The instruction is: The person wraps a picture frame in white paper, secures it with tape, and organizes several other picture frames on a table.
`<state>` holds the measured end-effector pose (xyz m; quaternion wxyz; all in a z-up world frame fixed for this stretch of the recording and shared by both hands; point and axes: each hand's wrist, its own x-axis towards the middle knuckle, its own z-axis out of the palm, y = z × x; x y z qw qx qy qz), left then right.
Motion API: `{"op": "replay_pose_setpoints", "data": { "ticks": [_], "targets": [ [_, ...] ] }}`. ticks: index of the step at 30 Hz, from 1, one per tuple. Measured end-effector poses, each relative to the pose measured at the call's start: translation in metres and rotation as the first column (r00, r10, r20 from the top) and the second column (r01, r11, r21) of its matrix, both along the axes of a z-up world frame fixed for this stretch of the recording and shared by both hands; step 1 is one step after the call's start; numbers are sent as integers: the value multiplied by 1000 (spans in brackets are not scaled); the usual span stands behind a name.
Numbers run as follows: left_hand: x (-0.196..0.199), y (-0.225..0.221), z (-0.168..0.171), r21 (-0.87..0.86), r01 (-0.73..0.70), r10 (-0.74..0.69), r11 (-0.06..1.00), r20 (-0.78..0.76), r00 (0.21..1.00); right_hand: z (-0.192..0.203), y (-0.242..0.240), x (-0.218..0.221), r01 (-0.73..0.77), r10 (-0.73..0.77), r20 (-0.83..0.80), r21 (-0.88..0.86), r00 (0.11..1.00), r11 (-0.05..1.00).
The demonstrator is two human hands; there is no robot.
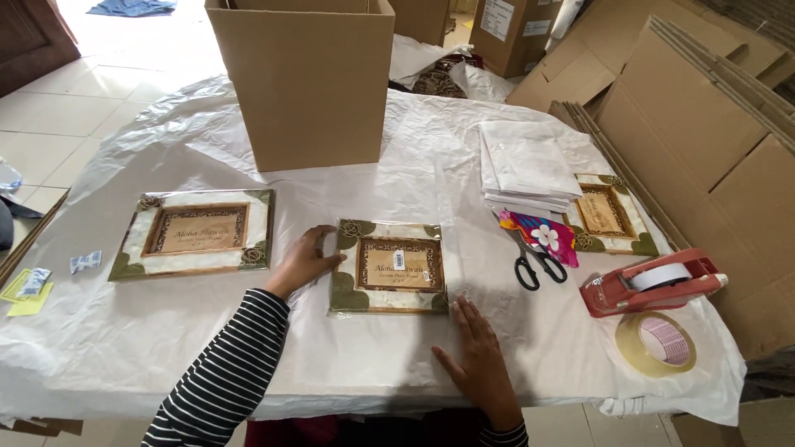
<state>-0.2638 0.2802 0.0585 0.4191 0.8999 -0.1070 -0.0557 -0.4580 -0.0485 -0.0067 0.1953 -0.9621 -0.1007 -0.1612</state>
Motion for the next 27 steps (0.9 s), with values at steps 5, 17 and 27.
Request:
{"op": "replay_pose_setpoints", "data": {
  "ticks": [5,17,27],
  "targets": [
    [11,-3,-23,-29,-4,6,1000,66,998,8,5,-1,16,-15,-35,20,999,1000],
    [29,-14,-60,-110,81,-62,991,166,984,16,12,-2,53,-52,-12,27,999,998],
    [48,-59,-18,-344,-88,89,935,-11,996,3,8,2,51,-54,54,64,997,997]
  ]
}}
